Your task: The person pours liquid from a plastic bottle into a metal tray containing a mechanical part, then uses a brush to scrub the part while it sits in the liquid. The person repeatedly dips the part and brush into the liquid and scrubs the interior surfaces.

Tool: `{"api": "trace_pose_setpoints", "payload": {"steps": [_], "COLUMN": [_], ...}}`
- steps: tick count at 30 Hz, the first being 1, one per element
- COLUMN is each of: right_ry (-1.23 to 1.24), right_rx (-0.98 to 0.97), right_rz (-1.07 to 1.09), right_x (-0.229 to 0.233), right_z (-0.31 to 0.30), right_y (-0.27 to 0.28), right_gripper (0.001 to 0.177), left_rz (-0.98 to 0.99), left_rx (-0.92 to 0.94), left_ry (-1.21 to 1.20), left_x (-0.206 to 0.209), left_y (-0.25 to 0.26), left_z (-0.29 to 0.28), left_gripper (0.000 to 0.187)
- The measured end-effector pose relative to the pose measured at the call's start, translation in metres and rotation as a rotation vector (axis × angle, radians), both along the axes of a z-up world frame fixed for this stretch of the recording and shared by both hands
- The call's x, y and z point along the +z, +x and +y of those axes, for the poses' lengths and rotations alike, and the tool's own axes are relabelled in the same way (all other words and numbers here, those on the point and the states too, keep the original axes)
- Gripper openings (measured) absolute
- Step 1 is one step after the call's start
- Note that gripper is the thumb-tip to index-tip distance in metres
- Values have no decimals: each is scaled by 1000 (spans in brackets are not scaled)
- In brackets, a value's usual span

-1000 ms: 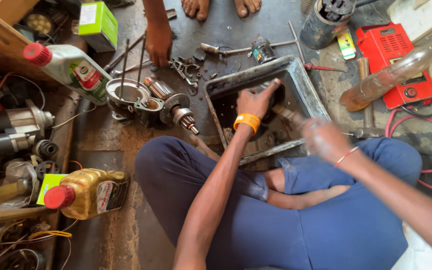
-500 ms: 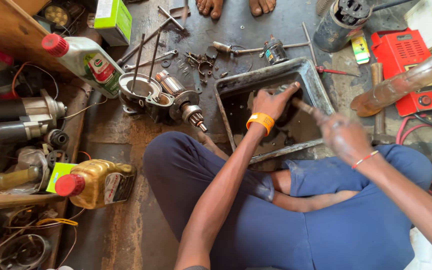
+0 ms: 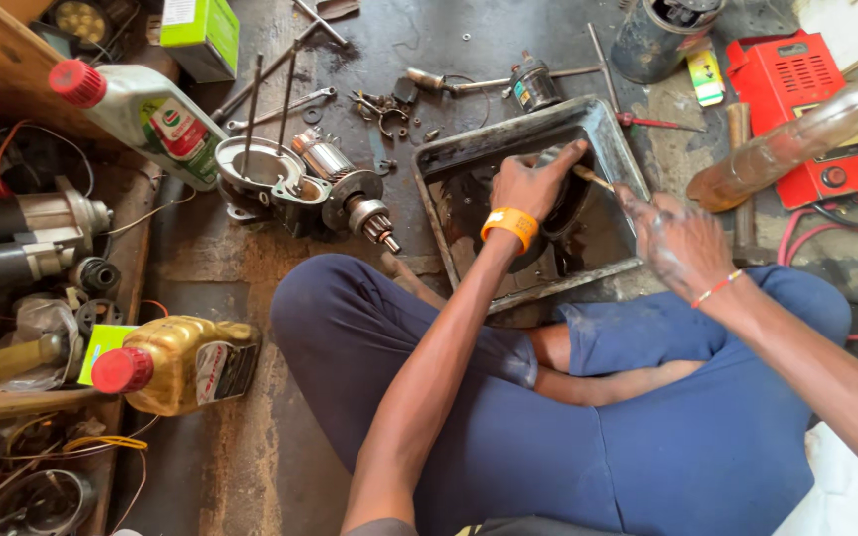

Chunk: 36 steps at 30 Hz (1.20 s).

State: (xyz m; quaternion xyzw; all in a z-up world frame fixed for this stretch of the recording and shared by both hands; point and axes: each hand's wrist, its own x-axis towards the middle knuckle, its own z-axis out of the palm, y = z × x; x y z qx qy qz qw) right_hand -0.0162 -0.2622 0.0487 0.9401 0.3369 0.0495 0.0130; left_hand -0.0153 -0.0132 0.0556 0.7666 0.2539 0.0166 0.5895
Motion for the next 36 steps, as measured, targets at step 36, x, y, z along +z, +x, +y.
{"api": "trace_pose_setpoints", "payload": {"steps": [36], "right_ry": [107], "right_rx": [136], "right_rz": [397], "right_x": [-29], "right_z": [1], "right_y": [16], "right_gripper": [36], "left_rz": [-206], "left_rx": [110], "left_ry": [80], "left_x": [-75], "left_y": [30], "left_z": [30], "left_gripper": [53]}}
